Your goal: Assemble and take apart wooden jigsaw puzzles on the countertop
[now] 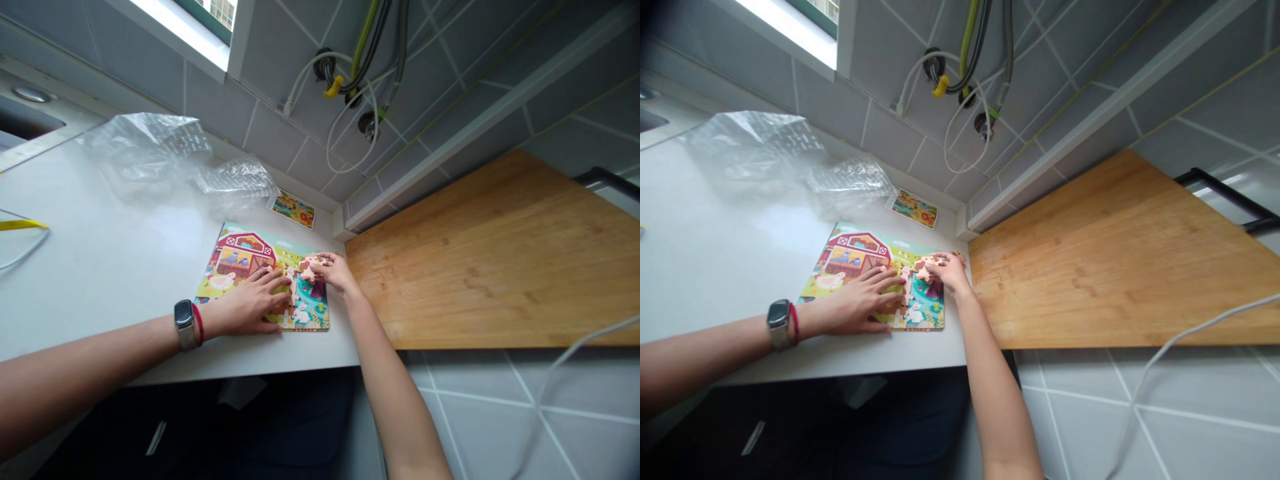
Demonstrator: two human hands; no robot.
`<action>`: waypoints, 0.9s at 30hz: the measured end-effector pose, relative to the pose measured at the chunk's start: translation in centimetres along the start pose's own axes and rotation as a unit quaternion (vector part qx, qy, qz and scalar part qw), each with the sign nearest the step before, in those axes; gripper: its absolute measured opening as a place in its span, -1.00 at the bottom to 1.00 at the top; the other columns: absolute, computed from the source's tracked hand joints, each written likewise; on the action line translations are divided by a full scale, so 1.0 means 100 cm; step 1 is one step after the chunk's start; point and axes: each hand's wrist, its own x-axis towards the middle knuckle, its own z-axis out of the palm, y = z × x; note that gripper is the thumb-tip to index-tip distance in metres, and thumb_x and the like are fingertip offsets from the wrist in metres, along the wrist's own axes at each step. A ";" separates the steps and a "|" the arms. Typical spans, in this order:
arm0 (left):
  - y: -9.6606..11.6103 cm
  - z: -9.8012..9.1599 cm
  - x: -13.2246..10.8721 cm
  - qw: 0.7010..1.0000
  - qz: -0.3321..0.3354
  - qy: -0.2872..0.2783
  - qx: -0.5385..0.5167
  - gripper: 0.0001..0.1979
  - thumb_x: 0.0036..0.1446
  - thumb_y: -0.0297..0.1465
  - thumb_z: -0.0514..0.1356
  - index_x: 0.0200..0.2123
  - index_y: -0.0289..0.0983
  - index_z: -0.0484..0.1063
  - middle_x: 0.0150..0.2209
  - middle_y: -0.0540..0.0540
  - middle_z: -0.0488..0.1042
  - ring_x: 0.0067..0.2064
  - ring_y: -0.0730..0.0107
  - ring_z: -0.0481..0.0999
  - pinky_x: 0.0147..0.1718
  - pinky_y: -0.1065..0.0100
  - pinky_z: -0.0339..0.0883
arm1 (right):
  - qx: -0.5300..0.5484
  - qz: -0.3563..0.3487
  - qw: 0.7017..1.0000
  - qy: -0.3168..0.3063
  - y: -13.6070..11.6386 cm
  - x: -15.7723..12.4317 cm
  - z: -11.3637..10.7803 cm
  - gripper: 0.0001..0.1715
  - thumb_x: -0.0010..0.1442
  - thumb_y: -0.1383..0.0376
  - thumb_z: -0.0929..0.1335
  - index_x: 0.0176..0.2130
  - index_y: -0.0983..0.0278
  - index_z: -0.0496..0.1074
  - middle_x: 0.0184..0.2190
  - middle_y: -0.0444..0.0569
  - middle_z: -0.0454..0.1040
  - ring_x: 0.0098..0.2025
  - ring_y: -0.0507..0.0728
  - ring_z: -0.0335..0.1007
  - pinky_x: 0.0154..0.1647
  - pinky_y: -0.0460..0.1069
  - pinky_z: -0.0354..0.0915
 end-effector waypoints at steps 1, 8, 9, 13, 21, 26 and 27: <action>0.000 0.000 0.000 1.000 0.000 0.001 0.002 -0.48 0.20 0.01 0.35 0.12 -0.14 0.55 0.26 -0.24 0.47 0.32 -0.18 0.35 0.36 -0.13 0.08 | -0.013 0.001 1.000 -0.003 0.000 0.004 0.006 -0.47 -0.10 0.30 0.63 -0.15 0.22 0.45 -0.33 -0.09 0.59 -0.35 0.11 0.55 -0.31 0.01 0.51; -0.002 0.005 -0.002 1.000 -0.002 -0.002 0.012 -0.44 0.19 0.03 0.35 0.14 -0.15 0.53 0.29 -0.26 0.45 0.33 -0.18 0.34 0.37 -0.10 0.07 | -0.100 -0.029 0.995 -0.005 0.001 0.013 0.011 -0.55 -0.30 0.32 0.63 -0.46 0.24 0.40 -0.51 -0.23 0.45 -0.38 0.08 0.41 -0.24 -0.01 0.41; -0.002 0.005 -0.002 1.000 -0.004 -0.002 0.011 -0.43 0.19 0.03 0.35 0.15 -0.15 0.53 0.29 -0.27 0.45 0.34 -0.19 0.34 0.36 -0.12 0.07 | -0.102 -0.033 0.994 -0.002 0.001 0.012 0.009 -0.54 -0.31 0.30 0.63 -0.44 0.24 0.39 -0.48 -0.23 0.46 -0.35 0.09 0.41 -0.22 0.00 0.41; -0.002 0.006 -0.002 1.000 -0.007 -0.012 0.006 -0.42 0.20 0.04 0.33 0.16 -0.16 0.52 0.32 -0.29 0.42 0.34 -0.26 0.32 0.34 -0.18 0.08 | -0.077 -0.044 0.996 -0.014 0.001 0.008 0.004 -0.48 -0.23 0.23 0.62 -0.28 0.23 0.43 -0.32 -0.13 0.57 -0.25 0.13 0.50 -0.17 0.02 0.44; -0.001 0.004 -0.002 1.000 -0.009 -0.019 0.005 -0.45 0.22 0.03 0.33 0.13 -0.19 0.54 0.32 -0.30 0.41 0.35 -0.25 0.32 0.35 -0.17 0.08 | -0.036 -0.034 0.998 -0.046 -0.009 0.011 0.012 -0.51 -0.07 0.21 0.60 -0.15 0.24 0.48 -0.21 -0.05 0.63 -0.24 0.15 0.60 -0.22 0.03 0.53; -0.001 0.004 -0.002 1.000 -0.006 -0.016 0.002 -0.44 0.21 0.03 0.34 0.15 -0.16 0.53 0.33 -0.27 0.41 0.37 -0.24 0.30 0.37 -0.16 0.04 | -0.086 -0.024 0.995 -0.051 -0.015 0.019 0.032 -0.62 -0.15 0.28 0.61 -0.32 0.27 0.50 -0.40 -0.15 0.58 -0.30 0.13 0.56 -0.22 -0.01 0.48; -0.001 0.004 -0.002 1.000 -0.006 -0.015 0.002 -0.43 0.20 0.02 0.35 0.16 -0.15 0.52 0.33 -0.26 0.41 0.38 -0.23 0.30 0.38 -0.16 0.04 | -0.100 -0.024 0.994 -0.045 -0.015 0.019 0.036 -0.62 -0.18 0.29 0.61 -0.33 0.27 0.51 -0.42 -0.17 0.57 -0.30 0.13 0.55 -0.21 -0.01 0.47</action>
